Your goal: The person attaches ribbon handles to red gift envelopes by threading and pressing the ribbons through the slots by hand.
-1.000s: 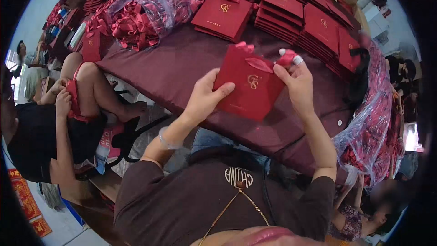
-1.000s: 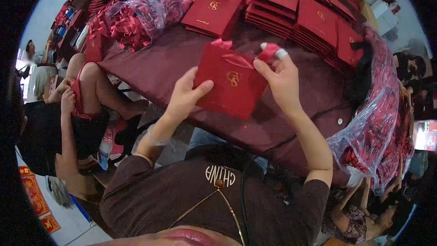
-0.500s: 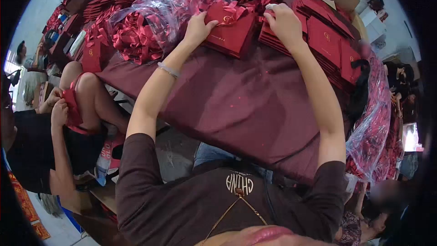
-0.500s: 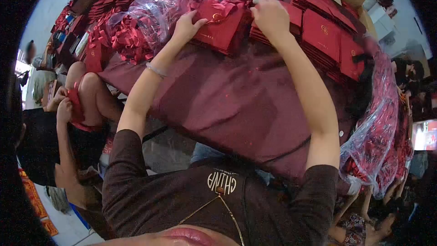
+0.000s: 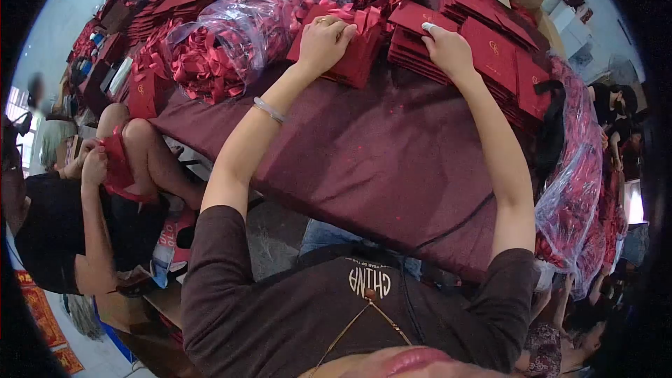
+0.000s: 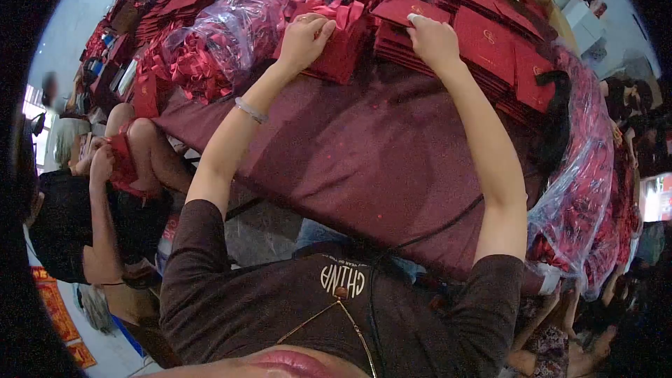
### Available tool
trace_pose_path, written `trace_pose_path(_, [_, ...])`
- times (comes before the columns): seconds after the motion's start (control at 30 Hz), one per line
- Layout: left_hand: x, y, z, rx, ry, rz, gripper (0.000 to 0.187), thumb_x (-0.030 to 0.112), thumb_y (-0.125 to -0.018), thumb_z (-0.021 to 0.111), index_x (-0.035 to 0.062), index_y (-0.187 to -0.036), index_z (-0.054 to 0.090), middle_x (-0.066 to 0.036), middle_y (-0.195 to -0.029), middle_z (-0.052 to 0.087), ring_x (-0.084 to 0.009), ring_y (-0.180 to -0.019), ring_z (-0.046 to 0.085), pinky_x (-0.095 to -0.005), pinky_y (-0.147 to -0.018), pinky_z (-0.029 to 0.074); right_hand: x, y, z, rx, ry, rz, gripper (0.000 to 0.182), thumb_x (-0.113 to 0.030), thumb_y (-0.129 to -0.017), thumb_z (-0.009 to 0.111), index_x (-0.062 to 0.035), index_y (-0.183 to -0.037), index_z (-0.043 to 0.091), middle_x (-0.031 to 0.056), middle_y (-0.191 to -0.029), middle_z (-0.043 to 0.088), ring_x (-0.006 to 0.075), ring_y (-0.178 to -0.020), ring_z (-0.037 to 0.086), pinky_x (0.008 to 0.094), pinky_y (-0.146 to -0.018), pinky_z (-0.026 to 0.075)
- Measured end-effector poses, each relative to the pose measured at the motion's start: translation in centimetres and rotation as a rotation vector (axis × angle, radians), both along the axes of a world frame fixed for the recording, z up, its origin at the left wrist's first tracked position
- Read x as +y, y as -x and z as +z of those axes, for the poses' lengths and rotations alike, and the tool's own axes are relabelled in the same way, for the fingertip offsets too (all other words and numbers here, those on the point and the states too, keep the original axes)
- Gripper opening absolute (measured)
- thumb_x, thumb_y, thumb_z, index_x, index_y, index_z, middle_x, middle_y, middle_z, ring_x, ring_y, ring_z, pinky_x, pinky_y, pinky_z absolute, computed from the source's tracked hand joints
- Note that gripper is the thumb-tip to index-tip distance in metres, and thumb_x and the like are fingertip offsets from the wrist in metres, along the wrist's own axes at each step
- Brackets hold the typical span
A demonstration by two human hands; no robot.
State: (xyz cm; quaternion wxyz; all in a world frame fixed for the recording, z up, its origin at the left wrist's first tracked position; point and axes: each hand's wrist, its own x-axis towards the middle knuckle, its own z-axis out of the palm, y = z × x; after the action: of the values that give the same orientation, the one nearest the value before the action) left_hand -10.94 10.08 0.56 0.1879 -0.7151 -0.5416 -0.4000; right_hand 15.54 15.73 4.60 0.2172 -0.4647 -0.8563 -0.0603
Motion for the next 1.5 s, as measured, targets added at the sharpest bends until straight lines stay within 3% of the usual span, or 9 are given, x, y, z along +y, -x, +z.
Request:
trace_pose_path(0.17, [2.7,-0.5,-2.3,-0.006,0.248,-0.032,0.030,0.036,-0.091,0.051,0.0147,-0.102,0.069,-0.004,-0.106,0.063,-0.0255,-0.100,0.059,-0.0435,-0.090,0.043,-0.7,-0.2,0.6,0.051,-0.007,-0.019,0.024,-0.013,-0.087,0.051,-0.0056,-0.106,0.063,0.0148,-0.097,0.066,0.0316,-0.090,0.063,0.0409,-0.080,0.050])
trace_pose_path(0.4, [3.7,-0.1,-3.3,0.025,0.587,0.040,0.041,0.047,-0.093,0.042,0.0195,-0.111,0.067,-0.003,-0.115,0.060,-0.0226,-0.113,0.052,-0.0411,-0.098,0.036,-3.8,-1.7,5.6,0.091,-0.789,-0.001,0.018,-0.009,-0.081,0.055,-0.0076,-0.097,0.063,0.0074,-0.091,0.067,0.0232,-0.081,0.066,0.0320,-0.069,0.053])
trace_pose_path(0.53, [9.2,3.0,-2.0,-0.151,1.005,-0.147,0.046,0.051,-0.089,0.049,0.0114,-0.092,0.071,-0.008,-0.084,0.069,-0.0239,-0.080,0.064,-0.0374,-0.075,0.048,-8.5,-2.9,7.9,0.186,-0.812,-0.087,0.012,-0.018,-0.084,0.060,-0.0081,-0.077,0.059,0.0079,-0.073,0.063,0.0259,-0.062,0.063,0.0355,-0.053,0.049])
trace_pose_path(0.7, [5.5,2.4,2.0,-0.220,0.522,-0.146,0.029,0.033,-0.081,0.064,0.0045,-0.088,0.070,-0.015,-0.079,0.067,-0.0276,-0.076,0.065,-0.0378,-0.070,0.050,-14.1,-6.6,7.3,0.669,-0.259,-0.118,0.030,-0.025,-0.093,0.056,-0.0010,-0.109,0.064,0.0173,-0.087,0.067,0.0207,-0.075,0.066,0.0291,-0.070,0.049])
trace_pose_path(0.87, [2.7,-0.8,2.7,-0.060,-0.107,-0.124,0.016,0.018,-0.084,0.061,0.0058,-0.093,0.065,-0.014,-0.086,0.063,-0.0293,-0.084,0.061,-0.0388,-0.073,0.050,-15.9,-11.1,1.8,1.072,0.265,-0.155,0.032,-0.021,-0.094,0.056,0.0067,-0.108,0.061,0.0038,-0.091,0.065,0.0087,-0.084,0.057,0.0237,-0.078,0.045])
trace_pose_path(1.03, [-6.9,-10.2,4.2,-0.697,0.347,-0.421,0.021,0.017,-0.087,0.062,0.0036,-0.103,0.062,-0.009,-0.083,0.061,-0.0200,-0.079,0.060,-0.0293,-0.071,0.047,-19.3,-11.8,0.0,1.358,0.650,-0.254,0.030,-0.017,-0.093,0.056,0.0030,-0.114,0.059,0.0018,-0.095,0.064,0.0087,-0.085,0.057,0.0237,-0.080,0.045])
trace_pose_path(1.27, [-12.7,-16.7,5.4,-0.279,0.114,-0.611,0.044,0.008,-0.081,0.065,0.0041,-0.123,0.052,-0.015,-0.112,0.052,-0.0298,-0.104,0.050,-0.0372,-0.091,0.041,-21.0,-11.9,-0.6,1.100,0.438,-0.079,0.025,-0.016,-0.092,0.056,0.0015,-0.108,0.063,0.0105,-0.092,0.069,0.0121,-0.083,0.062,0.0249,-0.075,0.047])
trace_pose_path(1.4, [-13.3,-17.2,6.2,-1.267,0.607,-0.444,0.052,0.036,-0.090,0.059,0.0080,-0.131,0.043,-0.004,-0.103,0.048,-0.0153,-0.094,0.048,-0.0299,-0.083,0.041,-22.1,-12.7,-0.2,0.483,-0.481,0.083,0.024,-0.008,-0.081,0.060,-0.0114,-0.103,0.067,0.0085,-0.096,0.068,0.0251,-0.083,0.066,0.0342,-0.073,0.052])
trace_pose_path(1.5, [-11.3,-15.6,5.1,-1.743,1.410,-0.821,0.050,0.032,-0.093,0.056,0.0015,-0.130,0.041,-0.004,-0.109,0.057,-0.0167,-0.100,0.056,-0.0303,-0.093,0.042,-25.2,-12.4,-1.2,0.165,-0.454,0.288,0.032,-0.016,-0.080,0.054,-0.0149,-0.110,0.064,0.0047,-0.111,0.063,0.0199,-0.101,0.061,0.0339,-0.087,0.049])
